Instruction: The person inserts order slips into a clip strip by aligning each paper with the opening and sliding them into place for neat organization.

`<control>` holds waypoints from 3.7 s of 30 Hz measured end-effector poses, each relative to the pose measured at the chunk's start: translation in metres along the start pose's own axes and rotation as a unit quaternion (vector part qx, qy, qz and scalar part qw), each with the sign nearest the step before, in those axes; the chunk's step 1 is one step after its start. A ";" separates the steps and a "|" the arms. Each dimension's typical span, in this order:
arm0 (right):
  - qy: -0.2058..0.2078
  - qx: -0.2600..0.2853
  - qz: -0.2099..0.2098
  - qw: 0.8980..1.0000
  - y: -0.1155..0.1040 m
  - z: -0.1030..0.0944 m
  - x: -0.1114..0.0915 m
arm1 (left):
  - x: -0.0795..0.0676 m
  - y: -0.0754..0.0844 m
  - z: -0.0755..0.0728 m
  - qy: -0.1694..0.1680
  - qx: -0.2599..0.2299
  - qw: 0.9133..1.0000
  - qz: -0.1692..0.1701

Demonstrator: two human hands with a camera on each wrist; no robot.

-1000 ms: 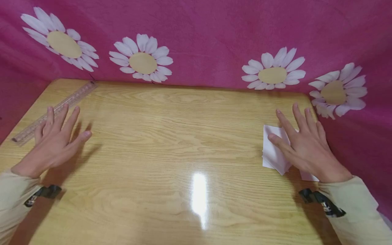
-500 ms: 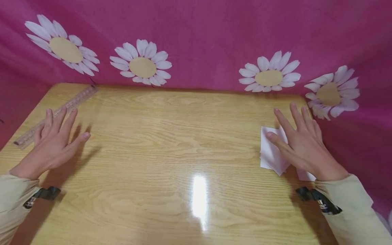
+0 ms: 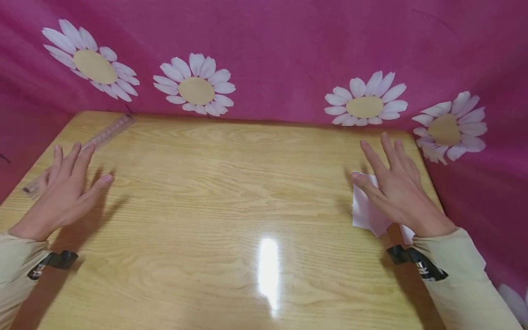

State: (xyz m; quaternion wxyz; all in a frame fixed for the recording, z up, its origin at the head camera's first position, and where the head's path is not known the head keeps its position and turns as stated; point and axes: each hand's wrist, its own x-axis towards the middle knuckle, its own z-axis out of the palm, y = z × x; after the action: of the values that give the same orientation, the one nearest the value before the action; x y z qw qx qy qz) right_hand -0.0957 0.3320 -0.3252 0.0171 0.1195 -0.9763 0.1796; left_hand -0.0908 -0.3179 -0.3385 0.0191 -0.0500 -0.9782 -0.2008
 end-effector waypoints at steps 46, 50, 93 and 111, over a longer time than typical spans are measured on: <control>-0.036 0.081 -0.097 0.991 -0.097 0.051 0.085 | 0.021 -0.083 -0.015 0.057 0.020 0.995 -0.077; -0.042 0.084 -0.108 0.990 -0.110 0.060 0.097 | 0.022 -0.093 -0.016 0.048 0.028 0.994 -0.098; -0.117 0.105 -0.186 0.970 -0.231 0.116 0.180 | 0.029 -0.133 -0.042 -0.052 0.130 0.982 -0.127; -0.147 0.078 -0.206 0.964 -0.269 0.135 0.218 | 0.027 -0.139 -0.043 -0.058 0.123 0.988 -0.067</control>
State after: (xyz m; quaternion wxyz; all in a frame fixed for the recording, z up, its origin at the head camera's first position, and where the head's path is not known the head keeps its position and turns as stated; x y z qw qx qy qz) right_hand -0.2416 -0.0093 -0.3414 -0.0991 0.3436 -0.9057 0.2279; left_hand -0.1315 -0.4592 -0.3514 -0.0449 0.0069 -0.9961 -0.0763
